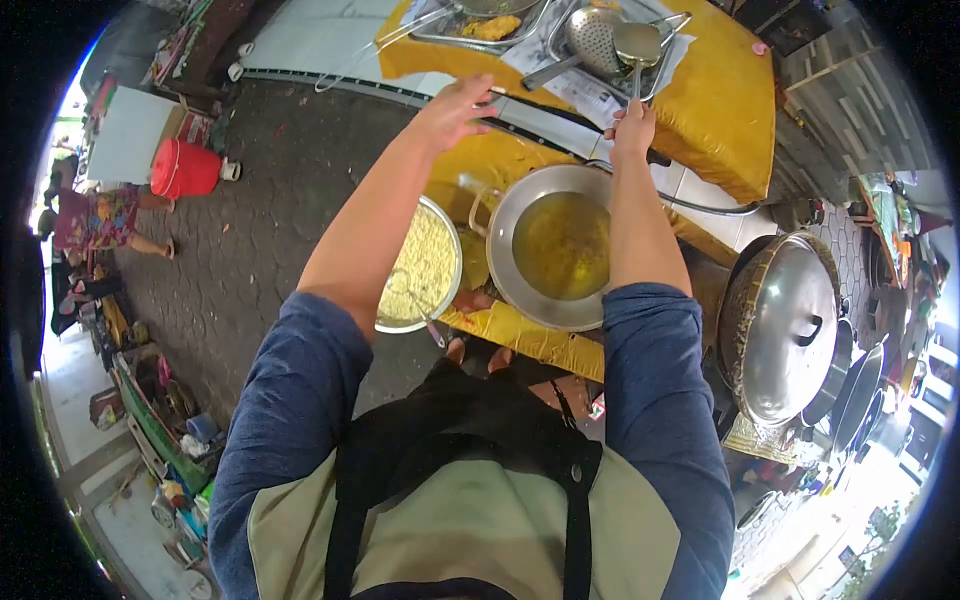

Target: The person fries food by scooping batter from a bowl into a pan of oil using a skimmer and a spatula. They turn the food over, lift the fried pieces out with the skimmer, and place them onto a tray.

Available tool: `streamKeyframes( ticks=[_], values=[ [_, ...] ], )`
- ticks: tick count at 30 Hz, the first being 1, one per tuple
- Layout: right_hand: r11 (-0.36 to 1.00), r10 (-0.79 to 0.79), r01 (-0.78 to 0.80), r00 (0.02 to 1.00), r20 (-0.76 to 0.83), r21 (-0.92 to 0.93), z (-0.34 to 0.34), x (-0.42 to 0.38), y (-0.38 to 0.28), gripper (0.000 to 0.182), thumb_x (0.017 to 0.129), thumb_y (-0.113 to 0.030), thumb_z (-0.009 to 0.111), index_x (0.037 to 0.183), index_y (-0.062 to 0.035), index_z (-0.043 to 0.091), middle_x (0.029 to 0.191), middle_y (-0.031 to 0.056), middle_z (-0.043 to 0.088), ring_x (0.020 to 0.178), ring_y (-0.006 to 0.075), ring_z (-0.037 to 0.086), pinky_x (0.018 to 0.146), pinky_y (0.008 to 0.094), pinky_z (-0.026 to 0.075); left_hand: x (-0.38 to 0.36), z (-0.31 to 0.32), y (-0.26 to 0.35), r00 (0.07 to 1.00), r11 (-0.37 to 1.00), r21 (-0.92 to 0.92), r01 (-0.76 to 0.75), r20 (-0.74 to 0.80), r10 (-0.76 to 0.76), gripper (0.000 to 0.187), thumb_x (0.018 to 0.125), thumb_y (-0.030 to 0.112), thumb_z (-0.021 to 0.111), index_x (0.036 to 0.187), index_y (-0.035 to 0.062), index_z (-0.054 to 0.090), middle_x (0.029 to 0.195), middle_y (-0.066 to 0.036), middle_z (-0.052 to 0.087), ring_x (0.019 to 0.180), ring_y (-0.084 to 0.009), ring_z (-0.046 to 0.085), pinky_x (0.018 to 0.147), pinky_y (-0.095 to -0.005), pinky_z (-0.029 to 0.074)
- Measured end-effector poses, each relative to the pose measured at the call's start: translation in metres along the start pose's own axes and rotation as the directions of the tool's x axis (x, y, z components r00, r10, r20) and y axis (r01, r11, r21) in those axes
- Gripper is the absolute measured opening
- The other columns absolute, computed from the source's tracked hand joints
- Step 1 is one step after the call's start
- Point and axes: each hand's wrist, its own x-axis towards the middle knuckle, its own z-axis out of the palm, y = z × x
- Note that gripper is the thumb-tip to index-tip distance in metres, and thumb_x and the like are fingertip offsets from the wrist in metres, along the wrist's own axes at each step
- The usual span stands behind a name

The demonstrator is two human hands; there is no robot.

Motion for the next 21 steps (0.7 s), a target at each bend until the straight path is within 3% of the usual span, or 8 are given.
streamKeyframes(
  ticks=[1, 4, 6, 10, 12, 15, 19, 21],
  values=[
    [0.972, 0.02, -0.023, 1.0, -0.016, -0.235, 0.001, 0.002, 0.002, 0.035, 0.083, -0.026, 0.048, 0.106, -0.0002, 0.044, 0.067, 0.0065, 0.045, 0.045, 0.0121, 0.04, 0.034, 0.0265, 0.036, -0.021, -0.01, -0.004, 0.994, 0.996, 0.005, -0.09, -0.058, 0.091, 0.061, 0.08, 0.037, 0.056, 0.126, 0.0061, 0.032, 0.114, -0.012, 0.044, 0.095, -0.0248, 0.052, 0.07, -0.0388, 0.046],
    [0.904, 0.057, -0.018, 0.995, 0.078, -0.427, -0.002, 0.0, 0.012, 0.056, 0.083, -0.03, 0.05, 0.125, 0.0023, 0.031, 0.075, 0.0089, 0.049, 0.046, 0.0141, 0.044, 0.036, 0.0267, 0.041, -0.076, -0.047, -0.044, 0.908, 0.951, 0.033, -0.307, -0.288, 0.303, 0.048, 0.084, 0.026, 0.051, 0.124, 0.0019, 0.038, 0.11, -0.011, 0.049, 0.09, -0.0175, 0.054, 0.066, -0.0272, 0.046],
    [0.88, 0.095, -0.041, 0.991, 0.091, -0.474, -0.002, -0.003, 0.014, 0.047, 0.083, -0.031, 0.049, 0.118, -0.0023, 0.037, 0.076, 0.0082, 0.047, 0.055, 0.0145, 0.049, 0.043, 0.0281, 0.046, -0.12, -0.075, -0.076, 0.847, 0.945, 0.132, -0.299, -0.42, 0.327, 0.041, 0.086, 0.02, 0.048, 0.121, 0.0013, 0.041, 0.101, -0.009, 0.054, 0.082, -0.0132, 0.055, 0.063, -0.0225, 0.045],
    [0.933, 0.144, -0.093, 0.982, 0.122, -0.348, -0.008, -0.004, 0.013, 0.066, 0.081, -0.032, 0.052, 0.132, -0.0053, 0.018, 0.095, 0.0124, 0.045, 0.067, 0.0192, 0.052, 0.05, 0.031, 0.049, -0.21, -0.124, -0.176, 0.751, 0.959, 0.252, -0.129, -0.607, 0.26, 0.036, 0.087, 0.016, 0.045, 0.119, 0.0, 0.042, 0.089, -0.007, 0.057, 0.069, -0.0099, 0.054, 0.059, -0.022, 0.044],
    [0.934, 0.133, -0.098, 0.988, 0.079, -0.345, -0.01, -0.003, 0.012, 0.064, 0.081, -0.033, 0.052, 0.13, -0.0058, 0.022, 0.097, 0.0119, 0.046, 0.073, 0.0203, 0.053, 0.052, 0.031, 0.049, -0.26, -0.132, -0.225, 0.73, 0.981, 0.194, -0.031, -0.665, 0.155, 0.032, 0.086, 0.014, 0.045, 0.116, -0.0001, 0.045, 0.086, -0.006, 0.056, 0.065, -0.01, 0.053, 0.057, -0.0221, 0.044],
    [0.937, 0.074, -0.052, 0.996, 0.052, -0.347, -0.021, -0.009, 0.011, 0.046, 0.082, -0.034, 0.049, 0.115, -0.0024, 0.042, 0.098, 0.0117, 0.049, 0.08, 0.0209, 0.052, 0.058, 0.0315, 0.048, -0.33, -0.148, -0.311, 0.774, 0.928, 0.329, 0.176, -0.629, 0.076, 0.029, 0.085, 0.012, 0.046, 0.112, 0.0008, 0.047, 0.078, -0.007, 0.056, 0.06, -0.0117, 0.053, 0.054, -0.0244, 0.045],
    [0.942, -0.176, 0.136, 0.979, -0.104, -0.308, -0.036, -0.069, 0.021, 0.041, 0.084, -0.028, 0.049, 0.112, 0.002, 0.044, 0.097, 0.0115, 0.052, 0.082, 0.0214, 0.051, 0.068, 0.0327, 0.044, -0.409, -0.149, -0.394, 0.746, 0.798, 0.405, 0.445, -0.661, -0.08, 0.032, 0.078, 0.015, 0.051, 0.105, -0.0002, 0.052, 0.069, -0.012, 0.058, 0.063, -0.0214, 0.058, 0.061, -0.0316, 0.046],
    [0.489, -0.637, 0.507, 0.764, 0.107, -0.71, -0.058, -0.105, 0.064, 0.032, 0.085, -0.022, 0.048, 0.105, 0.0023, 0.049, 0.096, 0.0149, 0.053, 0.087, 0.0255, 0.051, 0.075, 0.0349, 0.041, -0.434, -0.147, -0.423, 0.661, 0.708, 0.346, 0.615, -0.717, -0.223, 0.034, 0.075, 0.017, 0.051, 0.105, 0.0011, 0.053, 0.075, -0.015, 0.06, 0.068, -0.0265, 0.06, 0.067, -0.0349, 0.047]
  ],
)
